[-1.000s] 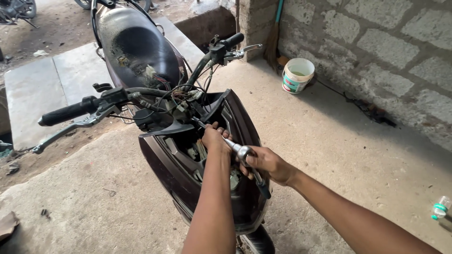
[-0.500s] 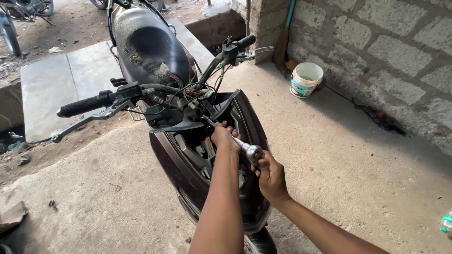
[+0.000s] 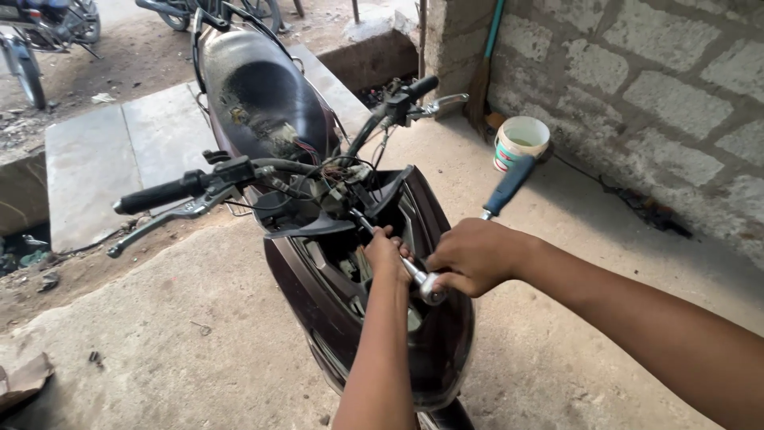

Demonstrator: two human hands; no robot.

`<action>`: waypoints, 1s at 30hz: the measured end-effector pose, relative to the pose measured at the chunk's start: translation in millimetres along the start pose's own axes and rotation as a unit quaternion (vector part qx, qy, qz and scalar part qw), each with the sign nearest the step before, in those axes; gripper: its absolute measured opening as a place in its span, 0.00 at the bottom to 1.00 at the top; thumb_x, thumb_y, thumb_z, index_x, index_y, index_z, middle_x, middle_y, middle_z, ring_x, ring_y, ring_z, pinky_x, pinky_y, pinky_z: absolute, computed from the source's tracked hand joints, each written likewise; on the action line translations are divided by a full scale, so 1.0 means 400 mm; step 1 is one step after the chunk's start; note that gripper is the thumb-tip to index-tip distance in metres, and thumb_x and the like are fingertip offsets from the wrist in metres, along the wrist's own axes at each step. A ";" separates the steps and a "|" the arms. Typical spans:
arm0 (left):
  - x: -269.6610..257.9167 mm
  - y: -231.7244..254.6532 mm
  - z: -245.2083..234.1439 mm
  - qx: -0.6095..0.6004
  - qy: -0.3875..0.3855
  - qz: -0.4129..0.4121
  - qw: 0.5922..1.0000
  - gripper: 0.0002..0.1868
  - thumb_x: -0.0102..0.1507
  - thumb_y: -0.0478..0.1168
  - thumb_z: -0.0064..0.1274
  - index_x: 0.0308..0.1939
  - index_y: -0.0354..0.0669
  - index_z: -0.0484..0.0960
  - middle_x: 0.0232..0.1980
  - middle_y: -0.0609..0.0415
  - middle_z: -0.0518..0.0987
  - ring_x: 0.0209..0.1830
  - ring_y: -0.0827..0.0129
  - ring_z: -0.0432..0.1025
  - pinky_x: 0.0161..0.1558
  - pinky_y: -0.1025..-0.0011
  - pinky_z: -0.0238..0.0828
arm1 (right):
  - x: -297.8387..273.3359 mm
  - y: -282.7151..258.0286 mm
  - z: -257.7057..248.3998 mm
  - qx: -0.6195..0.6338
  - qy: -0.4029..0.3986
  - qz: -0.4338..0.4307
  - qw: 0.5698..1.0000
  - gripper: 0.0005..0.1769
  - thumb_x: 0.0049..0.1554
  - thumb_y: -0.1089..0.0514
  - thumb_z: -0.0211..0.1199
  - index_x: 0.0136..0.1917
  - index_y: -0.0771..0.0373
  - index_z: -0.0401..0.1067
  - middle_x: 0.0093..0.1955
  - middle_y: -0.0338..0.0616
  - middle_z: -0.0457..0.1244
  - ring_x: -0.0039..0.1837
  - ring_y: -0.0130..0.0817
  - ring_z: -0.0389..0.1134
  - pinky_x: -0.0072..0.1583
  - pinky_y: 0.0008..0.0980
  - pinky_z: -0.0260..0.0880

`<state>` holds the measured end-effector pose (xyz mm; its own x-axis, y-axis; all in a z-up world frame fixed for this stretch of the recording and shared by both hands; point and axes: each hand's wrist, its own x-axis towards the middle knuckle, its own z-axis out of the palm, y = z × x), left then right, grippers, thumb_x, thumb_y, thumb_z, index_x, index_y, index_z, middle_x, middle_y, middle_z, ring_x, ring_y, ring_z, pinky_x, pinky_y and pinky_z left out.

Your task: Using a socket wrench to disassemble the front panel and wiring of a scooter for repair.

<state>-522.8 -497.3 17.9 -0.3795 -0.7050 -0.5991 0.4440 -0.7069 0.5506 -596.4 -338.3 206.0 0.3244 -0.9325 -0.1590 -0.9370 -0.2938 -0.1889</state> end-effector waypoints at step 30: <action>-0.289 -0.185 0.022 -0.504 -0.303 0.059 0.806 0.19 0.74 0.53 0.34 0.46 0.43 0.72 0.17 0.63 0.60 0.12 0.77 0.61 0.23 0.73 0.71 | 0.000 0.292 -0.077 -0.139 -0.312 0.148 0.928 0.34 0.49 0.24 0.65 0.42 0.58 0.77 0.40 0.44 0.70 0.45 0.45 0.73 0.48 0.45 0.72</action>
<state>-519.1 -364.0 51.4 -0.4778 -0.8784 -0.0142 0.8241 -0.4425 -0.3535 -710.0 -379.1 213.7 -0.0215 -0.7026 -0.7113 -0.9658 -0.1694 0.1965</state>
